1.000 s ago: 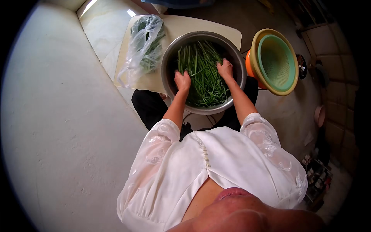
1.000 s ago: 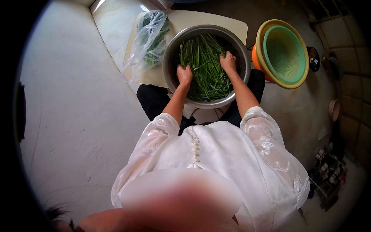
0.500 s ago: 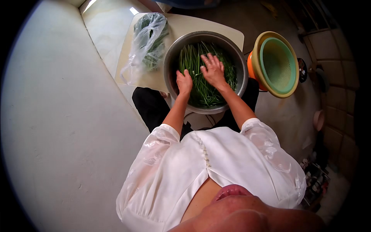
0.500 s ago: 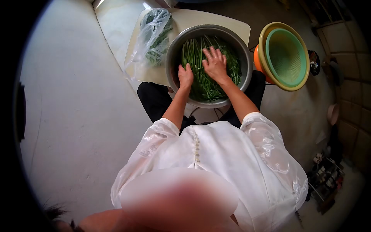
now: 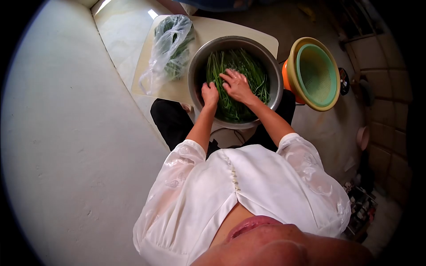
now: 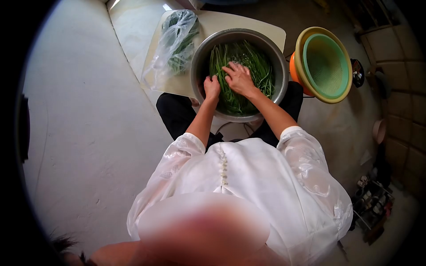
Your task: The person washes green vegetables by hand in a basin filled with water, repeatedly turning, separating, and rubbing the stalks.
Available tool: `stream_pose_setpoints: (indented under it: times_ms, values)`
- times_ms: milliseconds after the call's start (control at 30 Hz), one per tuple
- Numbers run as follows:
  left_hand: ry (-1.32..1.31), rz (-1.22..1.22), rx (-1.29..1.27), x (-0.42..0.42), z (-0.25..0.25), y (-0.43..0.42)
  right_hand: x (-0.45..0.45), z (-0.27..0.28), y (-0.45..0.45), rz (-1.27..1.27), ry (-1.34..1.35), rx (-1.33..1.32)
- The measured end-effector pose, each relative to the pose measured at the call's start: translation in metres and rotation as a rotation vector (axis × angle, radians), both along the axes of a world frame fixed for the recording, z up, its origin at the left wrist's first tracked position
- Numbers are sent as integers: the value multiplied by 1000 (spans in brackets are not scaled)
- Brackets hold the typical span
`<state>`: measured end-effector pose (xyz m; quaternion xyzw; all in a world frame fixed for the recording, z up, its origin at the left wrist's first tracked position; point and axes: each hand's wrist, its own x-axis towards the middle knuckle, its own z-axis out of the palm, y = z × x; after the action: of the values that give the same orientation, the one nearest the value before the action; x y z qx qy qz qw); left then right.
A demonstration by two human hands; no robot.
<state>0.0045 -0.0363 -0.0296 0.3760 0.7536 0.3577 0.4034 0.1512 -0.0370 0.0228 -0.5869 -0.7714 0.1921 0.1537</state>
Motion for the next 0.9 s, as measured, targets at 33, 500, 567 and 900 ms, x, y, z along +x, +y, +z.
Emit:
stream_pose_setpoints:
  times_ms: [33,500,567,900]
  values:
    - [14,2,10,0,-4,1,1,-3,-1,-9,-71,-6]
    - [-8,39,107,-1,9,-2,-7,3,11,-42,-29,13]
    - [6,27,111,-5,15,0,-5,3,14,-20,-193,-89]
    - [4,-107,42,-4,14,-5,33,-2,-10,-159,-103,-108]
